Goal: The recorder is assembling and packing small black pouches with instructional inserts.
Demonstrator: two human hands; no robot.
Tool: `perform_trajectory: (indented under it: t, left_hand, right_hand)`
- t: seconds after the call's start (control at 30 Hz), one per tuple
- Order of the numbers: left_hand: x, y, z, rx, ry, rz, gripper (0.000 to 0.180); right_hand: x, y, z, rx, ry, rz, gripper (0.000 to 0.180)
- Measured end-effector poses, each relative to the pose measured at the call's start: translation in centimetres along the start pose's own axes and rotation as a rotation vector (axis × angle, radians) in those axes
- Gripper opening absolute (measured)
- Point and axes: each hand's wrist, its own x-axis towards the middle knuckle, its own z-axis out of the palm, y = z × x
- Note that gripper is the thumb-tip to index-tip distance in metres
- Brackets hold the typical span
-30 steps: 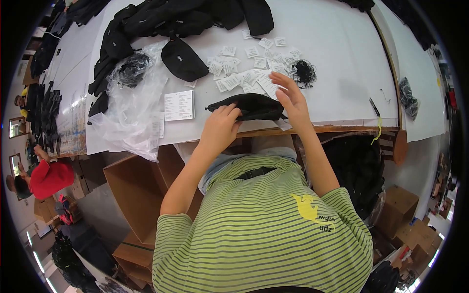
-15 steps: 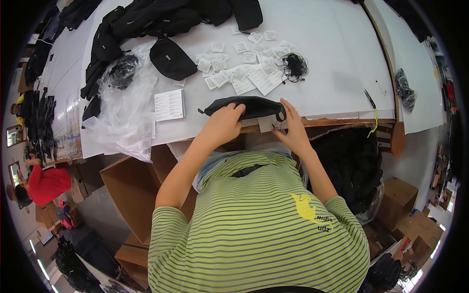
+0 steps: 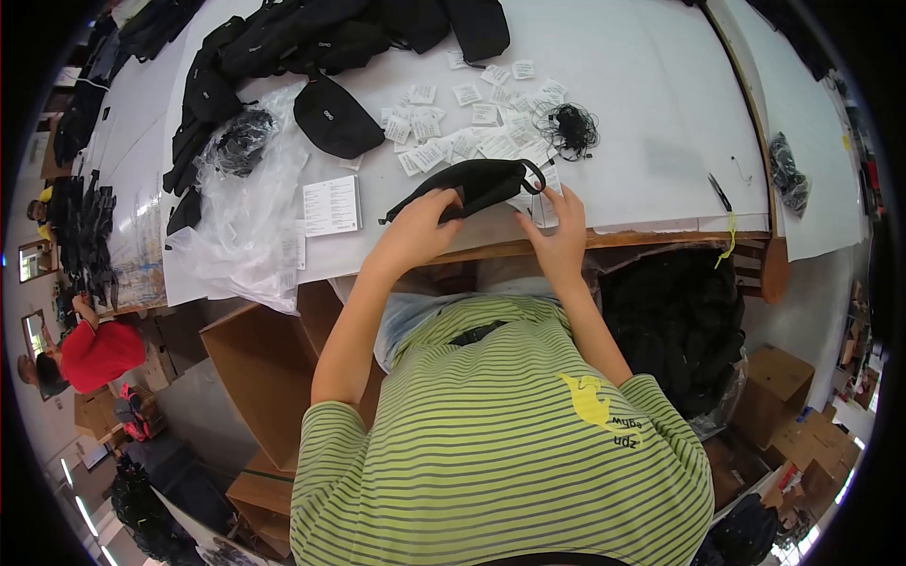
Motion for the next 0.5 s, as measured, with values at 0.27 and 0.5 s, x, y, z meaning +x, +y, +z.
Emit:
perform_trajectory:
  t: [0.27, 0.5]
  left_hand:
    - [-0.1, -0.4, -1.5, -0.173, 0.057, -0.096, 0.030]
    - [-0.2, -1.6, -2.0, -0.223, 0.049, -0.056, 0.031]
  right_hand:
    - [2.2, -1.9, -0.8, 0.488, 0.150, 0.044, 0.054]
    - [4.3, -0.3, -1.2, 0.198, -0.116, -0.086, 0.062]
